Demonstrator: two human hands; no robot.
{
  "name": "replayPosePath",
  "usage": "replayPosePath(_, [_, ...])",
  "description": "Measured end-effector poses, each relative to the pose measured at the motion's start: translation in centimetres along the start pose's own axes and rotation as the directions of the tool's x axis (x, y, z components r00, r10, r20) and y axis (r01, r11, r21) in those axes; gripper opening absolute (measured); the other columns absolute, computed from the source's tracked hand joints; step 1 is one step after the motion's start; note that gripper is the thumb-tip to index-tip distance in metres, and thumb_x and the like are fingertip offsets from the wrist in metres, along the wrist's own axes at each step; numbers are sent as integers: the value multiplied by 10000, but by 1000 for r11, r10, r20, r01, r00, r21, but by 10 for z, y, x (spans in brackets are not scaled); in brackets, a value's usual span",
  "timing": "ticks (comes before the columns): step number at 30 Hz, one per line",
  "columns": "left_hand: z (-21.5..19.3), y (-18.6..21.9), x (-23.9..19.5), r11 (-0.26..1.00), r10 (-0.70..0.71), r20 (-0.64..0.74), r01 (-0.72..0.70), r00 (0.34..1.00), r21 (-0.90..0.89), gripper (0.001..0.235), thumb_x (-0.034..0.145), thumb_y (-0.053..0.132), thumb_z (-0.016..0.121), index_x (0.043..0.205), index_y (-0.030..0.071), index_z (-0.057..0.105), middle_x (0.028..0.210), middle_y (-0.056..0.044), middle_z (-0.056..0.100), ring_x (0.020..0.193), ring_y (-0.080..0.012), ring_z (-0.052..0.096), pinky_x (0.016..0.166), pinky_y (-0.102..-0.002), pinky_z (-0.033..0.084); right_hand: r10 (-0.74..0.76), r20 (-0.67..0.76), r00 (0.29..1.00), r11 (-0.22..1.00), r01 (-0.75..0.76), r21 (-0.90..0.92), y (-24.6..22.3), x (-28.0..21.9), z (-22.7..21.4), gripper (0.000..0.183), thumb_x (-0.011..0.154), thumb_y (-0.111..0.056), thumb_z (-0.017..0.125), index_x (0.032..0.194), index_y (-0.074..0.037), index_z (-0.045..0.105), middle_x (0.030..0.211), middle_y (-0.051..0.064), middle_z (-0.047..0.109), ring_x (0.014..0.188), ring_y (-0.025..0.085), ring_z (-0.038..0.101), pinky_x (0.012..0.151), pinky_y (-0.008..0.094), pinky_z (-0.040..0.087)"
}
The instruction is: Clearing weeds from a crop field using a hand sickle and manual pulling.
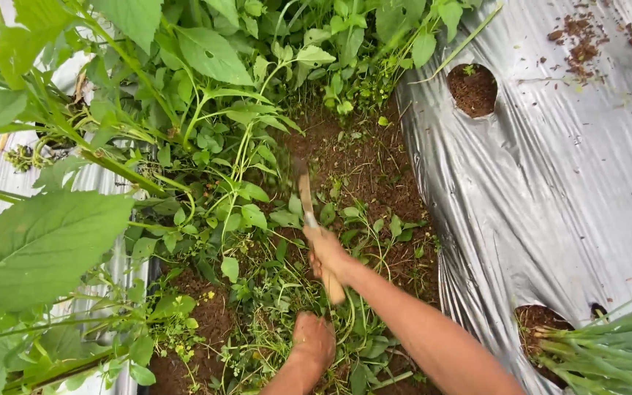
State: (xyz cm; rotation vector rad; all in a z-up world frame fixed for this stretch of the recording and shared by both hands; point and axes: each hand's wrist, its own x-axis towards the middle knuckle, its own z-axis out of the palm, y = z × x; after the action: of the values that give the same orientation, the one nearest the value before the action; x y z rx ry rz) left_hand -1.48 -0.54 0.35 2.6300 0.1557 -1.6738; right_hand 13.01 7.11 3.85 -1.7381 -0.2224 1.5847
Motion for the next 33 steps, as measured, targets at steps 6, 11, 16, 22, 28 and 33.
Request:
replayPosePath(6, [-3, 1, -2, 1000, 26, 6, -27, 1000, 6, 437, 1138, 469, 445, 1129, 85, 655, 842, -20, 493, 740, -155, 422, 738, -321, 399, 108, -34, 994, 989, -104, 104, 50, -46, -17, 368, 1022, -413, 537, 1294, -171, 595, 599, 0, 501, 440, 126, 423, 362, 271, 383])
replayPosePath(11, [4, 4, -6, 1000, -2, -11, 2, 1000, 29, 365, 1135, 415, 499, 1203, 89, 649, 850, -17, 522, 736, -137, 436, 731, -287, 409, -10, -344, 939, 854, 187, 486, 0, -2, -41, 277, 1080, -360, 527, 955, -114, 551, 597, 5, 516, 441, 114, 450, 381, 255, 400])
replayPosePath(16, [3, 4, 0, 995, -30, -20, 28, 999, -97, 416, 1159, 390, 433, 1420, 79, 522, 1041, -85, 644, 894, -176, 563, 857, -349, 455, -8, -346, 938, 907, 153, 392, 3, 6, -46, 224, 1057, -336, 522, 1028, -116, 554, 601, -3, 505, 446, 109, 446, 382, 261, 408])
replayPosePath(22, [13, 6, 12, 992, -39, -10, 38, 999, -118, 366, 1174, 372, 392, 1159, 76, 607, 843, -34, 520, 745, -163, 438, 782, -328, 415, -45, -237, 971, 956, 111, 272, 29, -13, -44, 240, 1079, -350, 506, 1050, -114, 543, 637, 8, 521, 456, 115, 445, 380, 244, 400])
replayPosePath(28, [14, 10, 2, 992, -39, -22, 36, 999, -122, 332, 1161, 337, 436, 1198, 67, 626, 877, -38, 561, 782, -157, 481, 831, -344, 429, -42, -266, 963, 919, 142, 368, 14, 0, -44, 229, 1044, -327, 513, 989, -105, 530, 579, 4, 492, 440, 115, 445, 368, 271, 405])
replayPosePath(33, [15, 7, 12, 992, -21, -7, 20, 1000, -126, 346, 1158, 375, 438, 1126, 78, 612, 825, -29, 512, 722, -148, 417, 749, -310, 399, 2, -95, 996, 992, 10, 130, 7, -16, -44, 248, 1062, -312, 515, 1111, -72, 553, 612, 19, 520, 421, 117, 444, 341, 244, 399])
